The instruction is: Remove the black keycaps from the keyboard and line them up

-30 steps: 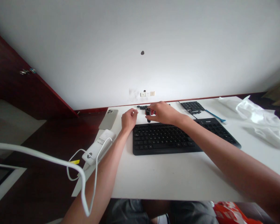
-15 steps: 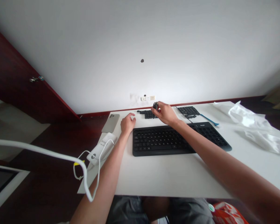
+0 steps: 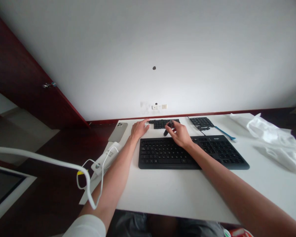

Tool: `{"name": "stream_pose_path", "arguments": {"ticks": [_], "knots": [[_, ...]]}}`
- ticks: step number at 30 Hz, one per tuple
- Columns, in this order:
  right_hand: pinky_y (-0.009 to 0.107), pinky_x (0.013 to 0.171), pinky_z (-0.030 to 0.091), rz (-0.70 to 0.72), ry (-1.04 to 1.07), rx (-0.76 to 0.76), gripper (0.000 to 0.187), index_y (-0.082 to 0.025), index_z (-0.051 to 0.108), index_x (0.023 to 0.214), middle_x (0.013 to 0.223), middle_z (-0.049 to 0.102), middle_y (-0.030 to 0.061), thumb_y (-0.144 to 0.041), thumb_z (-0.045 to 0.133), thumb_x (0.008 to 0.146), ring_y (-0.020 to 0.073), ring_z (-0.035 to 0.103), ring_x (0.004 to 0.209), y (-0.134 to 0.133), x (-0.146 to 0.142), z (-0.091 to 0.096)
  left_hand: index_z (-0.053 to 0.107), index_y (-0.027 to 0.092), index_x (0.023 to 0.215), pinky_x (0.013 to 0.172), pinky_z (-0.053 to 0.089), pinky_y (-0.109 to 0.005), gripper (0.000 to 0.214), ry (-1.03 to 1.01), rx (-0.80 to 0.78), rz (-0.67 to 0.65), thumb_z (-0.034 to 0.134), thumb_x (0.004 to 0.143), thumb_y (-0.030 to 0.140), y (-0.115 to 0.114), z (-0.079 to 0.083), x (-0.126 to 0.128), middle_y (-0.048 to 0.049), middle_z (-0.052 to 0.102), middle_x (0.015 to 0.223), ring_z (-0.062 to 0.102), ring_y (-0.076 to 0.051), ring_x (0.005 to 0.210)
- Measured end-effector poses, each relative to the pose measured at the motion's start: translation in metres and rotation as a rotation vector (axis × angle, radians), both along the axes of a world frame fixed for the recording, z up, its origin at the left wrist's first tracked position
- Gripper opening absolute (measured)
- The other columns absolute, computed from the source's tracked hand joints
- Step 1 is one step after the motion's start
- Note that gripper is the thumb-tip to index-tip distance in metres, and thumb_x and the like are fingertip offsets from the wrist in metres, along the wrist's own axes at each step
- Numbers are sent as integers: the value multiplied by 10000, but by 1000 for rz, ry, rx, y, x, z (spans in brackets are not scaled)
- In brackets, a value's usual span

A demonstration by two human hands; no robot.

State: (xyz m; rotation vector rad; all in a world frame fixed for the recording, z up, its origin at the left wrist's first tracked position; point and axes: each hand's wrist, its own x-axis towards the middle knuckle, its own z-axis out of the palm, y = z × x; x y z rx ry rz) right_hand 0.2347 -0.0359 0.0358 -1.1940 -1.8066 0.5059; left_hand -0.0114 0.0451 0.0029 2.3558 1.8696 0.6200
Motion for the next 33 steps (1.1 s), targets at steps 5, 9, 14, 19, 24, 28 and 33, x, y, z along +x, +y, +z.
{"name": "stream_pose_path", "arguments": {"ticks": [5, 9, 14, 19, 24, 28, 33], "knots": [[315, 739, 527, 42, 27, -38, 332, -181, 677, 926, 903, 729, 74, -478, 536, 973, 210, 674, 834, 2, -2, -3, 688, 391, 1327, 845, 475, -322, 387, 1, -19, -2, 571, 960, 423, -1, 1, 0, -24, 748, 919, 688, -236, 896], [307, 735, 518, 30, 36, -40, 316, -184, 683, 915, 882, 730, 64, -464, 547, 968, 201, 675, 821, 1, -2, -2, 739, 382, 1227, 791, 463, -312, 320, -18, 4, -10, 592, 944, 411, -1, 2, 0, -19, 738, 871, 682, -228, 839], [297, 701, 510, 20, 78, -58, 311, -184, 678, 896, 853, 733, 58, -461, 555, 964, 191, 666, 781, 1, -1, -3, 737, 352, 1169, 716, 422, -284, 283, -62, 16, -21, 643, 907, 403, 0, 1, -2, -3, 697, 802, 654, -202, 774], [303, 696, 508, 28, 76, -55, 310, -187, 675, 900, 838, 737, 55, -459, 546, 972, 191, 663, 755, 2, 0, -3, 725, 338, 1243, 714, 411, -273, 365, -106, 5, -37, 650, 894, 418, 3, -1, -3, -2, 676, 797, 626, -183, 761], [304, 697, 501, 22, 68, -44, 308, -181, 681, 888, 814, 727, 51, -447, 549, 972, 185, 648, 731, 3, 1, -4, 785, 264, 1039, 685, 405, -259, 252, -219, 4, -45, 653, 871, 397, 6, -4, -7, 6, 630, 731, 556, -153, 688], [303, 690, 492, 15, 61, -16, 305, -185, 683, 870, 793, 711, 44, -447, 561, 967, 182, 634, 717, 5, 3, -8, 768, 227, 1013, 697, 439, -246, 232, -372, 35, -73, 688, 835, 352, -1, 2, -9, 1, 665, 816, 535, -129, 692], [301, 668, 484, -14, 66, 14, 304, -192, 677, 844, 762, 702, 45, -456, 578, 955, 186, 624, 692, 9, 4, -15, 770, 216, 1017, 714, 469, -253, 234, -373, -30, -202, 706, 824, 332, -36, 26, -10, -8, 712, 871, 547, -121, 689]]}}
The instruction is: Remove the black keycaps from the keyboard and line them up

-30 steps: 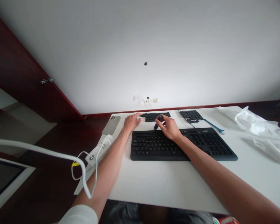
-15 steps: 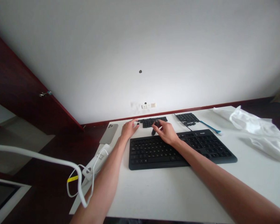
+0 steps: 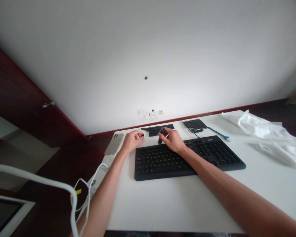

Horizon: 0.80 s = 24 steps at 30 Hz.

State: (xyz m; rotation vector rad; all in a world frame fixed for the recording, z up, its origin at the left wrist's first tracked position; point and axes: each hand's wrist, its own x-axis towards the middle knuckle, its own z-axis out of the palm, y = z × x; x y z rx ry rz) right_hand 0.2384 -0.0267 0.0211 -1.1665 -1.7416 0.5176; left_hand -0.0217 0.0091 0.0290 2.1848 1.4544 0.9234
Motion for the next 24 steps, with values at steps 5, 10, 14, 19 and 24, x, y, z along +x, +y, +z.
{"name": "stream_pose_path", "arguments": {"ticks": [5, 10, 14, 19, 24], "knots": [[303, 654, 474, -7, -25, 6, 297, -194, 680, 841, 734, 692, 40, -449, 579, 953, 184, 611, 658, 0, 1, 0, 755, 186, 980, 716, 488, -262, 257, 24, -147, -57, 704, 833, 391, -33, 13, -13, -37, 728, 872, 591, -140, 732], [301, 657, 473, -14, -28, -12, 289, -187, 691, 869, 746, 705, 42, -443, 584, 949, 180, 618, 650, -1, 0, 0, 759, 216, 1000, 788, 498, -263, 278, 93, -345, -180, 698, 845, 439, -38, 25, -27, -30, 746, 923, 653, -160, 844], [299, 657, 471, -6, -25, -24, 291, -182, 696, 886, 757, 713, 43, -444, 586, 948, 178, 622, 654, -1, -1, 0, 779, 242, 964, 750, 473, -249, 274, 166, -404, -235, 706, 831, 470, -41, 34, -28, -3, 715, 862, 620, -151, 803], [298, 645, 453, -34, -36, -29, 288, -179, 695, 865, 727, 700, 32, -442, 602, 937, 170, 614, 638, -1, -1, 2, 779, 237, 927, 667, 421, -235, 251, 225, -434, -257, 726, 798, 446, -45, 37, -27, 16, 614, 743, 535, -133, 706], [294, 640, 436, -34, -36, -18, 279, -180, 693, 845, 697, 685, 22, -432, 610, 932, 164, 613, 628, -2, 0, 3, 772, 232, 916, 638, 394, -234, 237, 279, -452, -267, 724, 791, 427, -46, 38, -26, 19, 596, 736, 520, -129, 697]]}}
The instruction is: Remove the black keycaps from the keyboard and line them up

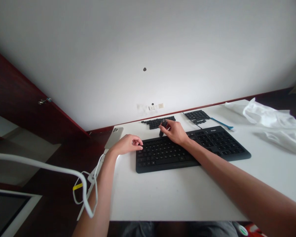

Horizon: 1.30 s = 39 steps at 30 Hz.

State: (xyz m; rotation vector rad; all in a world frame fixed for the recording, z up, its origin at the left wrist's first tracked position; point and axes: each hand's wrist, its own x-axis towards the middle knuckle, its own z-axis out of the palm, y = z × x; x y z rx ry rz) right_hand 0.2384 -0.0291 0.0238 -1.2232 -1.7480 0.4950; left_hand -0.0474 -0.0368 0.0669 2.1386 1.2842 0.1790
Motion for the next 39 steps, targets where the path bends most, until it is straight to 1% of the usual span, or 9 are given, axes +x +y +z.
{"name": "stream_pose_path", "arguments": {"ticks": [7, 15, 21, 26, 30, 34, 39], "knots": [[290, 622, 405, -12, -11, -4, 291, -182, 688, 833, 659, 656, 16, -443, 603, 931, 161, 585, 607, -1, -1, 1, 760, 215, 891, 619, 376, -245, 219, 55, 35, -2, 714, 789, 405, -4, 5, 9, 14, 607, 731, 526, -130, 676], [282, 612, 380, -16, -36, 1, 297, -183, 664, 820, 655, 636, 10, -448, 592, 934, 146, 545, 590, -2, -1, 2, 747, 221, 868, 626, 389, -248, 201, 86, 65, -4, 717, 782, 401, -7, 8, 11, 14, 616, 744, 536, -133, 686], [283, 618, 388, -15, -30, -6, 297, -187, 657, 808, 653, 635, 11, -448, 594, 933, 145, 539, 587, -3, -1, 4, 758, 231, 879, 693, 436, -251, 181, 65, 85, -14, 717, 780, 377, -7, 7, 11, -2, 700, 825, 592, -154, 759], [283, 626, 411, 1, -13, -6, 307, -183, 665, 820, 679, 659, 24, -456, 587, 935, 148, 543, 591, -3, 0, 4, 782, 243, 890, 701, 444, -267, 203, 93, 92, -4, 715, 786, 404, -8, 10, 12, -10, 727, 832, 609, -169, 762], [279, 619, 407, 1, -14, -11, 306, -181, 673, 829, 656, 645, 15, -456, 591, 933, 146, 545, 586, -3, 0, 4, 788, 245, 877, 718, 444, -275, 204, 86, 93, 16, 736, 773, 413, -7, 9, 13, -6, 750, 868, 611, -169, 773], [283, 613, 384, 1, -25, -5, 307, -179, 687, 842, 643, 626, 7, -450, 580, 942, 146, 540, 589, -3, -1, 3, 784, 234, 872, 712, 445, -269, 216, 64, 79, 24, 750, 770, 421, -5, 6, 13, -3, 740, 833, 617, -167, 775], [281, 610, 377, 4, -17, -9, 303, -180, 695, 850, 628, 602, -11, -447, 584, 942, 141, 536, 584, -3, -1, 3, 773, 226, 888, 706, 452, -255, 205, 51, 94, -15, 719, 796, 401, -7, 7, 13, 0, 716, 800, 613, -155, 752]]}}
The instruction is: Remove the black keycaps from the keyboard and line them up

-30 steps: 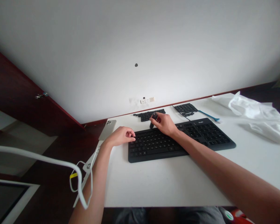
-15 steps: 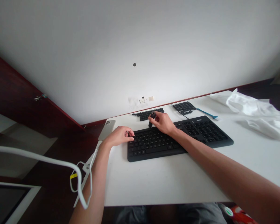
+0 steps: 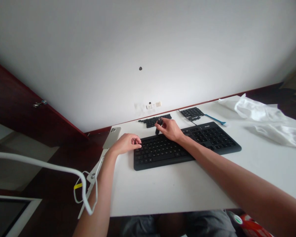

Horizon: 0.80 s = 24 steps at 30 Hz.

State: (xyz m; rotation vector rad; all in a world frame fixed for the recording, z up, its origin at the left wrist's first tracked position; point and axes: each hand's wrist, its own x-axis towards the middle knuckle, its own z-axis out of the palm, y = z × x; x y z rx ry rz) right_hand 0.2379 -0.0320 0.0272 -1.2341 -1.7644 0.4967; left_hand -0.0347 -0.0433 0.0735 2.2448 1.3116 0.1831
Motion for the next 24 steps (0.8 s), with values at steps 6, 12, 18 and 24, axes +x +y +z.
{"name": "stream_pose_path", "arguments": {"ticks": [6, 12, 18, 24], "knots": [[286, 601, 371, -1, -7, 1, 301, -182, 691, 844, 625, 599, -12, -447, 587, 943, 142, 528, 574, 0, 1, 0, 764, 223, 877, 702, 455, -261, 184, 29, 18, -1, 703, 801, 379, -2, 2, 0, -5, 713, 786, 622, -161, 750], [289, 593, 369, -12, -21, -13, 292, -187, 695, 857, 630, 626, 0, -448, 592, 939, 151, 543, 572, 0, 1, 0, 769, 242, 870, 723, 455, -267, 166, 60, 48, 10, 702, 804, 379, -4, 3, 1, -1, 722, 809, 627, -164, 768], [290, 609, 382, -8, -21, -2, 293, -182, 693, 855, 662, 654, 15, -445, 594, 940, 153, 557, 591, 1, 0, 0, 779, 253, 871, 705, 439, -272, 165, 99, 73, 34, 709, 807, 388, -6, 4, 3, 0, 720, 793, 629, -171, 761], [290, 604, 377, -12, -25, 0, 286, -183, 687, 846, 654, 646, 14, -437, 596, 939, 154, 558, 590, 0, 0, 1, 789, 253, 842, 710, 437, -281, 161, 95, 64, 64, 727, 798, 395, -4, 2, 3, -1, 719, 757, 634, -177, 750]]}}
